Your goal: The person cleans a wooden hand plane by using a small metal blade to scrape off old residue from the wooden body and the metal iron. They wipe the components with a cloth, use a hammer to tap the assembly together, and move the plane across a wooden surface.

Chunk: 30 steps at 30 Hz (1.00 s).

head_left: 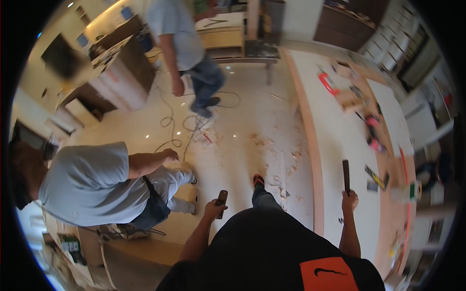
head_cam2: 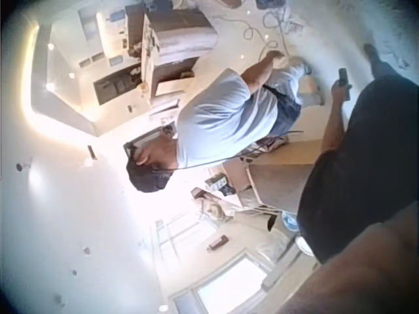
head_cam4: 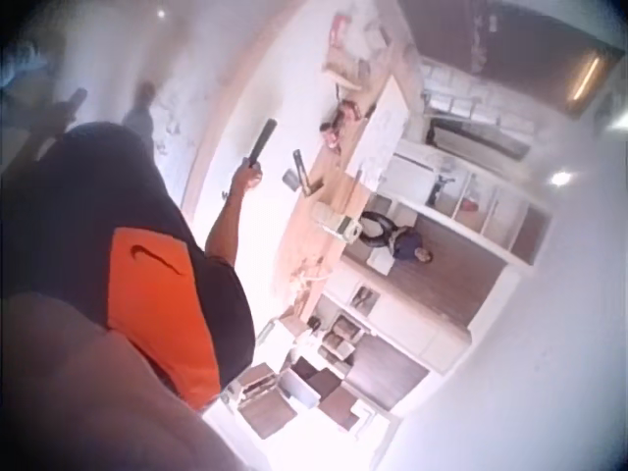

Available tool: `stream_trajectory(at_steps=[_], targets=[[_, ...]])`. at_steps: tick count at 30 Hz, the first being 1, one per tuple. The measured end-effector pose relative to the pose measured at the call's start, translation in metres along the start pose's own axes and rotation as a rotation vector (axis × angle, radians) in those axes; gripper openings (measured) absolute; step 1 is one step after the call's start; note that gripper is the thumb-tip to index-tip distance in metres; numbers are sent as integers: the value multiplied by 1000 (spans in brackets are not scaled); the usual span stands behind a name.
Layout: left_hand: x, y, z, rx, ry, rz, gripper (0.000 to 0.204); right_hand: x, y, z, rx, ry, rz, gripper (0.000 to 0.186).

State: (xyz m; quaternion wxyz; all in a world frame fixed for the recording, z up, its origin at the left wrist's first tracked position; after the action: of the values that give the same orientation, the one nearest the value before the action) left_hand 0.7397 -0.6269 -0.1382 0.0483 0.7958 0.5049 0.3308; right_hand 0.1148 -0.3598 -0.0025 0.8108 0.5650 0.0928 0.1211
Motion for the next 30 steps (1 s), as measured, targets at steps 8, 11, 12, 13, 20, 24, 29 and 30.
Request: stream_trajectory(at_steps=[8,11,12,13,20,24,29,30], targets=[[-42,87,-44,-114,425,-77,42,-110,-89,169,-26,104,183,33],[-34,106,-8,-2,578,-244,34,-101,-123,273,-140,233,446,28],[-37,107,-3,90,717,-242,34,-100,-141,299,-167,278,514,28],[-41,111,0,185,854,-242,34,-95,-162,326,-196,324,586,27],[-138,165,0,-30,118,-328,41,-51,-229,519,-14,498,772,31],[-251,225,91,-180,466,-115,54,-27,-280,622,105,507,841,33],[-420,379,65,-271,449,-30,61,-14,-332,759,172,564,930,32],[-459,416,37,-246,482,-70,59,-18,-338,787,149,567,923,31]])
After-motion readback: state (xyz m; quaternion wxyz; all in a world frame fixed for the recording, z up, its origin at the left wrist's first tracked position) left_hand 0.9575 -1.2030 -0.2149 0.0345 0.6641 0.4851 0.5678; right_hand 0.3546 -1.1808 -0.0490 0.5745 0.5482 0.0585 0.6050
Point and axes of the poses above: each hand's wrist, its own x-axis away from the middle knuckle, its own y-axis out of the back of the hand, z = x × y, the point moved 2 cm from there along -x, towards the middle knuckle, and after that the axes turned 7 degrees about -y, right-handed, at the moved point
